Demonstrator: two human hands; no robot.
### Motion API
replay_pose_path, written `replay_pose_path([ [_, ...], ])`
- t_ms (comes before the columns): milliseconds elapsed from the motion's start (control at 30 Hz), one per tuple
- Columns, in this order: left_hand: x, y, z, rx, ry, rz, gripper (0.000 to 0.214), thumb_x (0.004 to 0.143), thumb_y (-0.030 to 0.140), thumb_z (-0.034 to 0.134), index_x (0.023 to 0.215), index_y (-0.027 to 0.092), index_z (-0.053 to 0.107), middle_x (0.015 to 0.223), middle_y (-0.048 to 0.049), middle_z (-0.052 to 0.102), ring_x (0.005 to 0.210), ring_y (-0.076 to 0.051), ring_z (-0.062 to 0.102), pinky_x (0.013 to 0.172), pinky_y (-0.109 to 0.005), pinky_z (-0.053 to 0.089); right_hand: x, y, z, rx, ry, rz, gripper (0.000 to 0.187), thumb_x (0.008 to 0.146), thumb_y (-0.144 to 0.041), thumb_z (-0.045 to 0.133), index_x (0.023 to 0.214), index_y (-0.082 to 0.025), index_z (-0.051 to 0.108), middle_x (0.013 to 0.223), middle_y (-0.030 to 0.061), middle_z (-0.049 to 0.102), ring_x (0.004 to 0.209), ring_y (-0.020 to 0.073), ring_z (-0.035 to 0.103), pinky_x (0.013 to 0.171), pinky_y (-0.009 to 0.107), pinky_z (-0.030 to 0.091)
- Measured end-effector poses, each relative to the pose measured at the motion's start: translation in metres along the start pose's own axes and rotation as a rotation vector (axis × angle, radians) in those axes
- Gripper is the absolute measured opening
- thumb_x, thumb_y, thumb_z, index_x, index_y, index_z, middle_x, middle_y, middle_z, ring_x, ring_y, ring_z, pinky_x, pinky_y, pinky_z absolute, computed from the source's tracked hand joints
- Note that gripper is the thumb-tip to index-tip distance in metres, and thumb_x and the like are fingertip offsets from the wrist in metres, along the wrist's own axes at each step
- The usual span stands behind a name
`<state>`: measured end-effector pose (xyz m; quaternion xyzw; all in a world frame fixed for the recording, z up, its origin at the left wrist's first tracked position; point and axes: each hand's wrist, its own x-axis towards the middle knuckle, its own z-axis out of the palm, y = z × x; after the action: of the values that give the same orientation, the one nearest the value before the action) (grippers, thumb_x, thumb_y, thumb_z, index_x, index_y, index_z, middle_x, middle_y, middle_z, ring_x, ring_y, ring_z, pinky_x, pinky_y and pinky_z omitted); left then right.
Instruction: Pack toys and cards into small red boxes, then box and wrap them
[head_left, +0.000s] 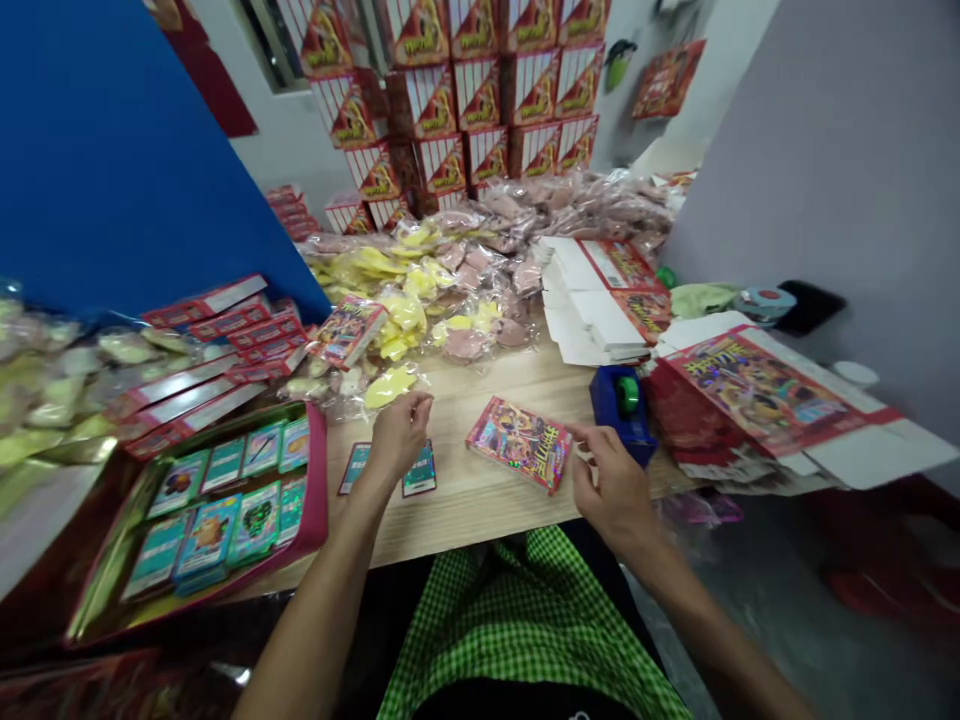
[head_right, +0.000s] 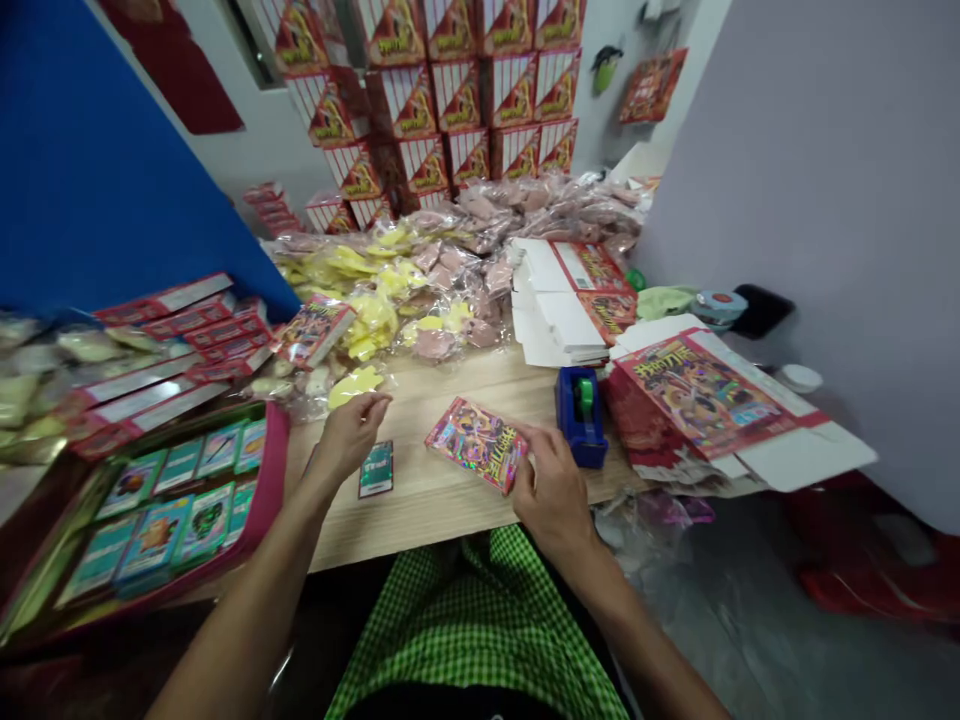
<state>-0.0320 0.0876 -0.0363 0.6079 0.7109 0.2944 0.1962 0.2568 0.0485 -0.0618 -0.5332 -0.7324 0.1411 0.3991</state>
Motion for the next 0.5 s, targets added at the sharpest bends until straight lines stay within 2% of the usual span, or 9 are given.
replay_pose_path([
  [67,0.0,-0.009,-0.007,0.091,-0.068,-0.024,0.02,0.09,0.025,0.053,0.092,0.018,0.072,0.089,-0.0074,0.076,0.085,-0.021,0.069,0.08,-0.032,0.051,0.007,-0.004,0.004,-0.08,-0.095,-0.085,0.043,0.089,-0.017,0.045,0.126,-0.013,0.065,0.119,0.0171,0.066,0.113,0.029,0.063,0.1,0.044,0.051],
  [133,-0.005,-0.014,-0.012,0.168,-0.139,-0.035,0.015,0.087,0.025,0.061,0.092,0.018,0.073,0.087,-0.0066,0.076,0.084,-0.022,0.07,0.08,-0.032,0.051,0.013,-0.006,0.009,-0.197,-0.246,-0.139,0.047,0.089,-0.02,0.049,0.133,-0.013,0.064,0.137,0.02,0.06,0.128,0.0337,0.054,0.108,0.05,0.046],
  [233,-0.026,-0.015,-0.013,0.292,-0.157,-0.071,0.029,0.084,0.033,0.072,0.108,0.016,0.072,0.108,-0.0131,0.073,0.104,-0.029,0.068,0.091,-0.038,0.05,0.018,-0.002,0.016,-0.417,-0.469,-0.134,0.059,0.089,-0.028,0.059,0.147,-0.02,0.056,0.161,0.0194,0.039,0.148,0.0434,0.034,0.114,0.06,0.036],
  [300,-0.045,-0.014,-0.005,0.375,-0.131,-0.134,0.038,0.083,0.032,0.074,0.116,0.012,0.068,0.118,-0.0191,0.068,0.114,-0.034,0.064,0.097,-0.043,0.048,0.02,0.005,0.022,-0.498,-0.57,-0.114,0.067,0.089,-0.033,0.063,0.154,-0.023,0.049,0.165,0.0207,0.032,0.149,0.0462,0.031,0.114,0.061,0.034],
  [400,-0.069,-0.009,0.013,0.455,-0.087,-0.225,0.038,0.088,0.024,0.067,0.123,0.009,0.063,0.121,-0.0216,0.064,0.118,-0.034,0.062,0.1,-0.044,0.048,0.023,0.011,0.034,-0.534,-0.621,-0.101,0.068,0.094,-0.037,0.059,0.159,-0.026,0.041,0.163,0.0221,0.034,0.147,0.0452,0.037,0.111,0.061,0.038],
  [500,-0.078,-0.008,0.029,0.483,-0.058,-0.236,0.039,0.092,0.02,0.059,0.13,0.015,0.062,0.126,-0.0184,0.064,0.121,-0.031,0.061,0.104,-0.042,0.048,0.027,-0.002,0.048,-0.606,-0.576,-0.012,0.064,0.098,-0.04,0.055,0.159,-0.025,0.042,0.162,0.0229,0.035,0.144,0.0449,0.04,0.109,0.062,0.039],
])
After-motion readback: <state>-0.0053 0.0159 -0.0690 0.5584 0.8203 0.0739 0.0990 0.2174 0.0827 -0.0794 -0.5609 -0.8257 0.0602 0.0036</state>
